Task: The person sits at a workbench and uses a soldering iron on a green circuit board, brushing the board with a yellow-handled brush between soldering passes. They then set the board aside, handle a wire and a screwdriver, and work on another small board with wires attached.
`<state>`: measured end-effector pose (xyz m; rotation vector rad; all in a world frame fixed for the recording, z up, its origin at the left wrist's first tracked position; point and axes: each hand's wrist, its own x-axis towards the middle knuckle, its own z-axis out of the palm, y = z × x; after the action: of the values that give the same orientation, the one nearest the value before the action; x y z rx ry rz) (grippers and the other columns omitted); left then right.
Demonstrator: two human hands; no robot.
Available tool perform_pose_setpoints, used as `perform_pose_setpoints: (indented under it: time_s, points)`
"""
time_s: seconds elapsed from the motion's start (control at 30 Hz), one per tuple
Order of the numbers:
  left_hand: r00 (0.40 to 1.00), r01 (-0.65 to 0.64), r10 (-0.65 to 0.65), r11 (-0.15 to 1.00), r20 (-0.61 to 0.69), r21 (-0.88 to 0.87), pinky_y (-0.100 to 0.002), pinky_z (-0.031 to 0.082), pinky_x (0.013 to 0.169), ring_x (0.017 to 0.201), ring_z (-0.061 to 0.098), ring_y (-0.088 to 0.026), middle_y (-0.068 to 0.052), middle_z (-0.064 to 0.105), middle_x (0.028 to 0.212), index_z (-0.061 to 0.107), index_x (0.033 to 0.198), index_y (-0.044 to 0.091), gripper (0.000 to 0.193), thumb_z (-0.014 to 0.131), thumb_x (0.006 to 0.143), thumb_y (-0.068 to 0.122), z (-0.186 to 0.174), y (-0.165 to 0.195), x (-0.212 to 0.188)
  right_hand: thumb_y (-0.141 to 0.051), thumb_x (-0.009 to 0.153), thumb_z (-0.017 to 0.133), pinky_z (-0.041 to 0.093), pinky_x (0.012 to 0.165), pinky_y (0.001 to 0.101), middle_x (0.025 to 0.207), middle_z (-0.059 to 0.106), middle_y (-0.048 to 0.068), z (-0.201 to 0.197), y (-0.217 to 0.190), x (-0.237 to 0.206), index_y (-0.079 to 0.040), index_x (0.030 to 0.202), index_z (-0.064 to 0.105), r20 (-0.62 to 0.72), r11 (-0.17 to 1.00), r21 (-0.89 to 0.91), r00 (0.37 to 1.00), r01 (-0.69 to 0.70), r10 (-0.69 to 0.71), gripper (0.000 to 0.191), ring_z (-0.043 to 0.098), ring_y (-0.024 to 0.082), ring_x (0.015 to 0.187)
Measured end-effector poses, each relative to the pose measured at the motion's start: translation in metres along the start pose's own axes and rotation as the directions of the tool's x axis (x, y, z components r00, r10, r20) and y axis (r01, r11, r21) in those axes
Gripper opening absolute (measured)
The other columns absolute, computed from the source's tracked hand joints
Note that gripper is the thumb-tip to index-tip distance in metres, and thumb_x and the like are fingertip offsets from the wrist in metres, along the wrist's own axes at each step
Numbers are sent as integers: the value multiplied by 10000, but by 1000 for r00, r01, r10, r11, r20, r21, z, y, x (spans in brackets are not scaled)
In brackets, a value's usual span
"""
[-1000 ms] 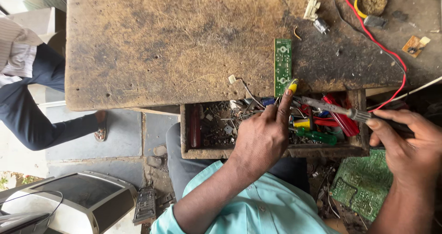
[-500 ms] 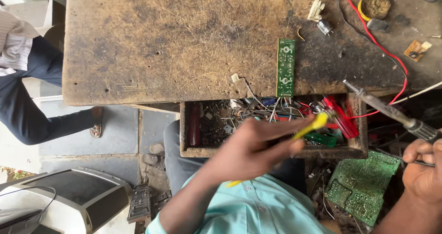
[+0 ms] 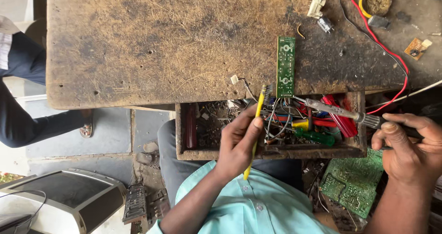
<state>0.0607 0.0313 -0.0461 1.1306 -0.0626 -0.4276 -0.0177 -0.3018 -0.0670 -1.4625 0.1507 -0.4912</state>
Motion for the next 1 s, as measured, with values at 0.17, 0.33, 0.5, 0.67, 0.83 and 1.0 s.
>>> perform_pose_setpoints:
  time_s: [0.17, 0.33, 0.5, 0.67, 0.83, 1.0]
  points:
    - [996, 28, -30, 999, 85, 21, -204, 414, 523, 591, 474, -25, 40, 531, 732, 483, 1581, 62, 508, 510, 1120, 274, -6, -6, 7, -9, 1083, 750, 507, 567, 290, 832, 644, 136, 2, 0, 4, 79, 1089, 677, 7, 1000, -15, 1000, 3, -3, 114, 571, 148, 586]
    - [990, 97, -98, 995, 98, 16, -207, 423, 493, 562, 482, -36, 30, 528, 712, 495, 1569, 76, 518, 513, 1103, 303, -1, 3, 15, -25, 1068, 756, 501, 552, 283, 784, 636, 123, 6, 0, 5, 71, 1077, 681, 4, 1000, -5, 1000, -18, 18, 122, 572, 148, 564]
    - [984, 140, -136, 990, 116, -29, -212, 422, 482, 540, 502, -61, 10, 536, 711, 495, 1557, 73, 525, 520, 1091, 313, -6, -8, 17, -51, 1053, 759, 500, 563, 274, 806, 665, 124, 7, 3, 7, 51, 1077, 678, 7, 999, 4, 999, -33, 33, 133, 578, 143, 571]
    - [985, 118, -106, 990, 134, -79, -221, 441, 498, 548, 505, -70, -8, 535, 711, 504, 1557, 56, 507, 523, 1108, 290, -8, -10, 20, -46, 1064, 769, 504, 563, 289, 799, 659, 107, 3, 8, 7, 52, 1073, 683, 9, 999, 22, 999, -38, 38, 130, 570, 133, 585]
    - [982, 144, -128, 983, 140, -111, -224, 442, 503, 555, 504, -73, -14, 538, 715, 500, 1556, 57, 497, 527, 1106, 266, -11, -14, 22, -26, 1088, 747, 510, 590, 299, 823, 670, 118, -2, 13, 9, 50, 1072, 657, 44, 998, 41, 998, -39, 37, 119, 562, 120, 613]
    - [984, 134, -120, 986, 133, -102, -226, 442, 506, 549, 493, -71, -9, 531, 715, 506, 1560, 65, 488, 524, 1113, 259, -13, -18, 22, -44, 1067, 773, 508, 576, 295, 778, 655, 94, 1, 10, 10, 49, 1075, 695, 15, 998, 53, 999, -45, 45, 122, 543, 100, 599]
